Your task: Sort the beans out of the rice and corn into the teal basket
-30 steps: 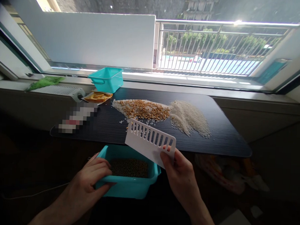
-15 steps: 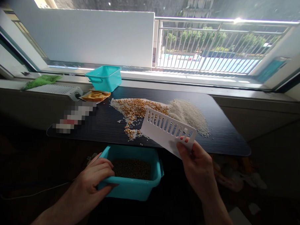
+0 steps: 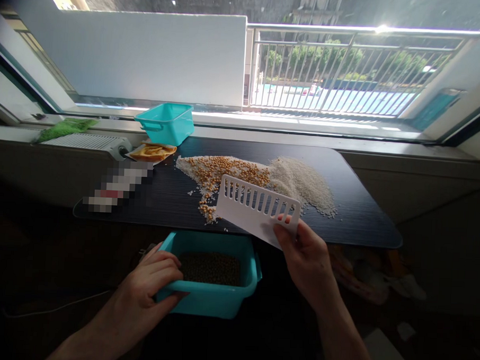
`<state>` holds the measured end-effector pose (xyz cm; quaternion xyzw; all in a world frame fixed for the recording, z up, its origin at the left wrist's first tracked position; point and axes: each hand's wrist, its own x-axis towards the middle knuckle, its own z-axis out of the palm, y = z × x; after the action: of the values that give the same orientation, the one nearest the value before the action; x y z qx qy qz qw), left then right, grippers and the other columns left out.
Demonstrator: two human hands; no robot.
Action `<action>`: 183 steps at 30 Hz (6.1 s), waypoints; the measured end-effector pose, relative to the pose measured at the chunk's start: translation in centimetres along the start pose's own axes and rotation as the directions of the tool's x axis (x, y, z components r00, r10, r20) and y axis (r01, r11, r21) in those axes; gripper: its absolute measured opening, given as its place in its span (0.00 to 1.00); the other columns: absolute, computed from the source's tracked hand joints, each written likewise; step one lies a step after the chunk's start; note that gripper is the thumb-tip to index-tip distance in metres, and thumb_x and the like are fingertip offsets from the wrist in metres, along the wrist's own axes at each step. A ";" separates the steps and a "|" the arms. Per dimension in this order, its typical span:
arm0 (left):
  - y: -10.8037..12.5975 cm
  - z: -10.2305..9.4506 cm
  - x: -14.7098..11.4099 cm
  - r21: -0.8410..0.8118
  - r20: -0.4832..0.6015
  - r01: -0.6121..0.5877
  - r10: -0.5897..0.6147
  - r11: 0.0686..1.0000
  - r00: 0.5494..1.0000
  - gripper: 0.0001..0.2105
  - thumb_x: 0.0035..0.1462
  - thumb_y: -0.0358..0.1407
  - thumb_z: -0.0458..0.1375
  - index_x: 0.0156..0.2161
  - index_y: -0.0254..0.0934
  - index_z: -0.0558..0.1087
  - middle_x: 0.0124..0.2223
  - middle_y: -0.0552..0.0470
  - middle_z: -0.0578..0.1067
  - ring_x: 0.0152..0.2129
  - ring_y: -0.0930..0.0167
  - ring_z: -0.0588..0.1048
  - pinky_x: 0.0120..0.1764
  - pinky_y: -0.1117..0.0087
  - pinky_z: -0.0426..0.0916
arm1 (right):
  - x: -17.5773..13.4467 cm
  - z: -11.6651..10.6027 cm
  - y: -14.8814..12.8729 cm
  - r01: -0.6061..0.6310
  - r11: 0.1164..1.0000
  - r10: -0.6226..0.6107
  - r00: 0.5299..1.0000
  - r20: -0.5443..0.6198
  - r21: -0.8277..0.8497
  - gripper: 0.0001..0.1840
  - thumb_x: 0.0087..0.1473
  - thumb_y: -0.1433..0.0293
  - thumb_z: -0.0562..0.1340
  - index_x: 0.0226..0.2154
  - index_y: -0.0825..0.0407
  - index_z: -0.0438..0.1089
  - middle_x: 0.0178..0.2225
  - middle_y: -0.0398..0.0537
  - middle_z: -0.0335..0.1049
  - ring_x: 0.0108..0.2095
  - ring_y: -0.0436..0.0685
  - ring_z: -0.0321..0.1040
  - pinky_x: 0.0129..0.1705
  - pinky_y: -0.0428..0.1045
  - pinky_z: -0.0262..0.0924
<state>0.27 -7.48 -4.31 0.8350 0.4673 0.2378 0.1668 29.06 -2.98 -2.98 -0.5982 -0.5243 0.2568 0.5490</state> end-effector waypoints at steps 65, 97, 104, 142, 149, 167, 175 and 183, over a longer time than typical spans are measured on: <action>-0.5 -0.3 0.1 0.004 -0.064 -0.018 0.019 1.000 0.998 0.08 0.57 0.25 0.55 0.29 0.37 0.69 0.30 0.54 0.75 0.35 0.66 0.74 0.58 0.47 0.56 | -0.4 0.3 -1.1 -0.020 0.999 0.019 0.999 -0.029 -0.048 0.17 0.47 0.56 0.68 0.36 0.49 0.79 0.32 0.47 0.80 0.32 0.58 0.76 0.34 0.50 0.73; -0.8 -0.4 -0.3 0.005 -0.072 -0.015 0.015 1.000 0.997 0.08 0.56 0.25 0.57 0.28 0.37 0.70 0.30 0.53 0.75 0.35 0.66 0.74 0.58 0.49 0.56 | -0.6 1.8 -0.9 0.052 0.998 -0.046 0.991 0.125 -0.040 0.11 0.52 0.61 0.66 0.37 0.49 0.78 0.35 0.45 0.80 0.35 0.57 0.77 0.37 0.48 0.73; -1.2 -1.1 -0.7 0.025 -0.066 0.026 -0.024 0.999 0.998 0.07 0.55 0.25 0.57 0.28 0.38 0.71 0.31 0.54 0.76 0.35 0.66 0.74 0.58 0.49 0.58 | -0.6 3.0 -1.6 0.076 0.997 -0.074 0.978 0.196 -0.003 0.11 0.51 0.63 0.65 0.37 0.50 0.78 0.34 0.46 0.81 0.33 0.57 0.77 0.36 0.48 0.72; -0.3 -0.6 0.0 -0.005 -0.064 -0.009 0.008 1.000 0.998 0.07 0.54 0.25 0.55 0.28 0.38 0.69 0.29 0.54 0.74 0.34 0.66 0.74 0.57 0.49 0.60 | 1.5 0.2 -0.6 -0.058 0.998 0.058 0.998 -0.016 -0.007 0.21 0.44 0.53 0.70 0.36 0.50 0.79 0.30 0.46 0.79 0.30 0.57 0.75 0.33 0.51 0.72; -0.1 -0.7 0.1 0.002 -0.055 -0.003 0.003 1.000 0.998 0.08 0.53 0.24 0.55 0.28 0.38 0.70 0.30 0.55 0.75 0.34 0.66 0.74 0.58 0.48 0.60 | 1.2 0.2 -1.0 -0.093 0.995 0.092 0.996 0.013 0.029 0.20 0.45 0.54 0.70 0.37 0.50 0.79 0.32 0.46 0.79 0.30 0.57 0.75 0.34 0.50 0.71; -0.3 -0.6 0.0 -0.004 -0.045 -0.018 0.018 1.000 0.999 0.08 0.55 0.24 0.54 0.28 0.38 0.69 0.29 0.54 0.74 0.35 0.66 0.74 0.58 0.47 0.56 | 0.3 -0.5 -0.3 -0.049 0.999 0.049 0.997 0.061 0.004 0.23 0.42 0.50 0.71 0.36 0.48 0.80 0.33 0.48 0.80 0.36 0.62 0.77 0.38 0.53 0.73; -0.4 -0.6 0.0 -0.011 -0.057 -0.020 0.020 1.000 0.998 0.08 0.55 0.24 0.55 0.27 0.37 0.69 0.30 0.53 0.75 0.35 0.65 0.74 0.56 0.49 0.59 | 0.1 0.4 -1.6 -0.036 0.998 0.028 0.984 0.175 0.045 0.20 0.43 0.51 0.70 0.34 0.48 0.80 0.33 0.47 0.80 0.34 0.60 0.76 0.39 0.52 0.73; -0.6 -0.4 -0.2 0.003 -0.056 0.005 -0.005 1.000 0.998 0.08 0.56 0.25 0.56 0.28 0.38 0.70 0.32 0.53 0.76 0.37 0.65 0.74 0.59 0.49 0.55 | -0.2 0.7 -1.2 -0.034 0.999 0.032 0.998 0.055 0.036 0.19 0.47 0.54 0.69 0.38 0.48 0.79 0.36 0.47 0.81 0.36 0.59 0.77 0.40 0.51 0.73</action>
<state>-0.46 -7.30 -4.31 0.8270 0.4743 0.2601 0.1529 27.94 -3.04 -2.08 -0.5895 -0.5243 0.2916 0.5409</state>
